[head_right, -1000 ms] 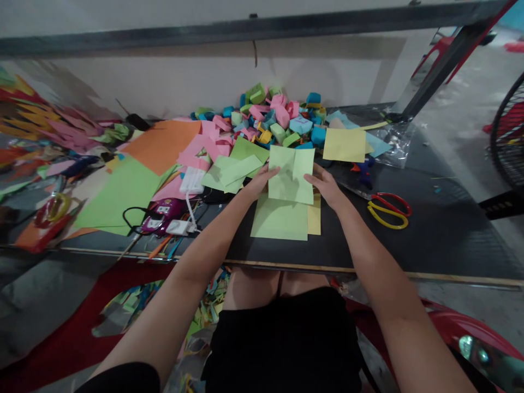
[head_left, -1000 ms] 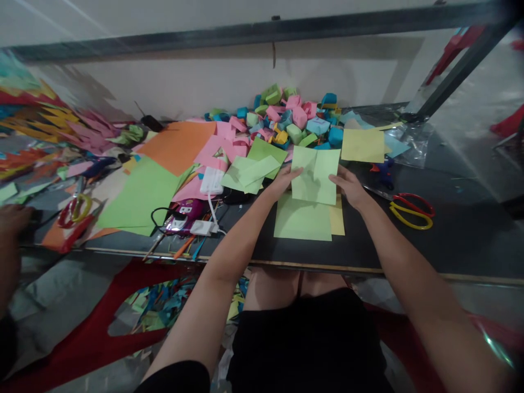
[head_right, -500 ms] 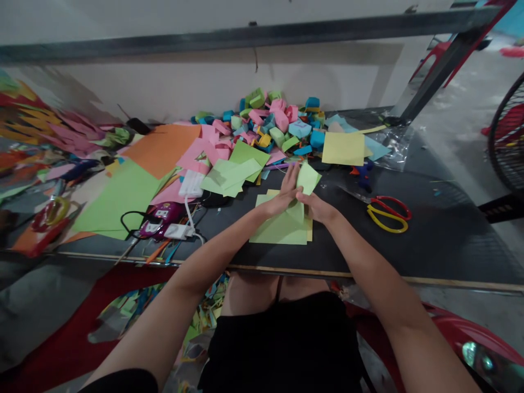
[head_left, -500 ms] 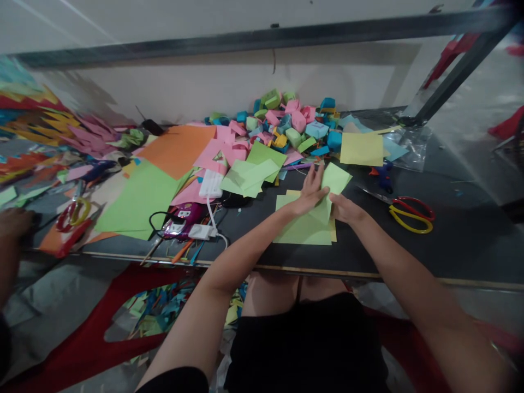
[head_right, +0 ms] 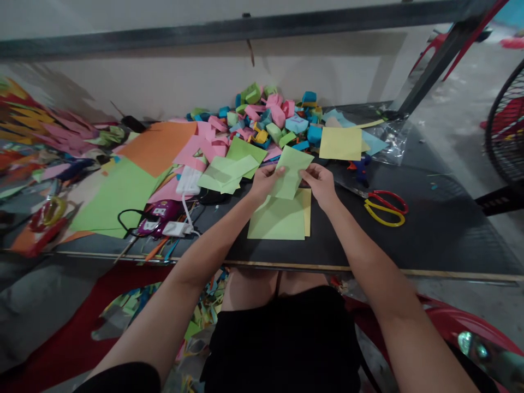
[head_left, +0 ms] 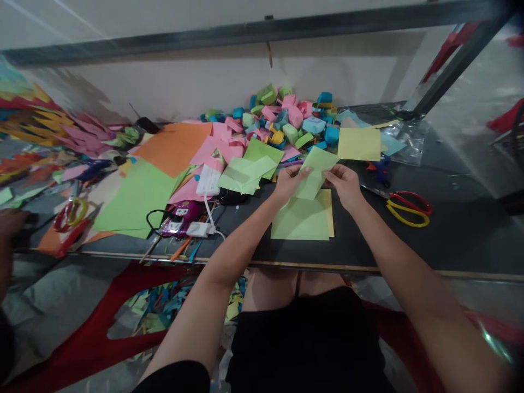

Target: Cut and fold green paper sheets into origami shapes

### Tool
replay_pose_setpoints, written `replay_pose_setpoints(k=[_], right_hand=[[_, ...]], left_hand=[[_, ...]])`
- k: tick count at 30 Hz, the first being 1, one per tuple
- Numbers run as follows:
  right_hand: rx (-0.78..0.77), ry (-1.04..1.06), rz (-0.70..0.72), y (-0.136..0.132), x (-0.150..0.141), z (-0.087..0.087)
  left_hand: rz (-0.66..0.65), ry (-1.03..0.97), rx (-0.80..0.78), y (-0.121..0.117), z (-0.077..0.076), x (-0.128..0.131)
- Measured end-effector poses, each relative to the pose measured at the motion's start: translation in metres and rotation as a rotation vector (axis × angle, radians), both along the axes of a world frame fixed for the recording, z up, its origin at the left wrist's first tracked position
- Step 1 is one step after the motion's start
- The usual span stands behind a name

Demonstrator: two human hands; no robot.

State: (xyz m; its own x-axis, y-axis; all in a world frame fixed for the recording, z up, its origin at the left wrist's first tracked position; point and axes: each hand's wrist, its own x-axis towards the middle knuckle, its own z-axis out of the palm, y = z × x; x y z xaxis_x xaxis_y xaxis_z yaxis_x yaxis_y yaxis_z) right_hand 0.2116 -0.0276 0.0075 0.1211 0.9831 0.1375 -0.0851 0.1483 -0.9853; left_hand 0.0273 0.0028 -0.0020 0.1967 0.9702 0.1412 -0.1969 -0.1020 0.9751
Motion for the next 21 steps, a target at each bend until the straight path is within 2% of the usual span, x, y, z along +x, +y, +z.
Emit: replay_pose_setpoints(k=[4, 9, 12, 15, 17, 19, 21], right_hand=[[0.005, 0.016, -0.028, 0.003, 0.004, 0.002], [-0.103, 0.052, 0.065, 0.001, 0.003, 0.003], [-0.089, 0.0, 0.086, 0.0, -0.001, 0.002], [0.063, -0.044, 0.035, 0.001, -0.001, 0.0], [0.207, -0.164, -0.015, -0.001, 0.001, 0.001], [0.362, -0.401, -0.094, -0.004, 0.005, 0.004], [0.494, -0.702, -0.174, -0.008, 0.008, 0.008]], left_hand=[[-0.16, -0.005, -0.017, 0.007, 0.0, -0.008], [-0.177, -0.02, -0.05, 0.01, -0.007, -0.009], [-0.201, -0.017, -0.03, 0.01, -0.012, -0.006], [-0.169, 0.019, 0.066, 0.014, -0.017, -0.004], [-0.15, 0.078, 0.174, 0.017, -0.017, -0.005], [-0.088, 0.165, 0.352, 0.019, -0.01, -0.01], [0.055, 0.297, 0.588, 0.019, 0.001, -0.021]])
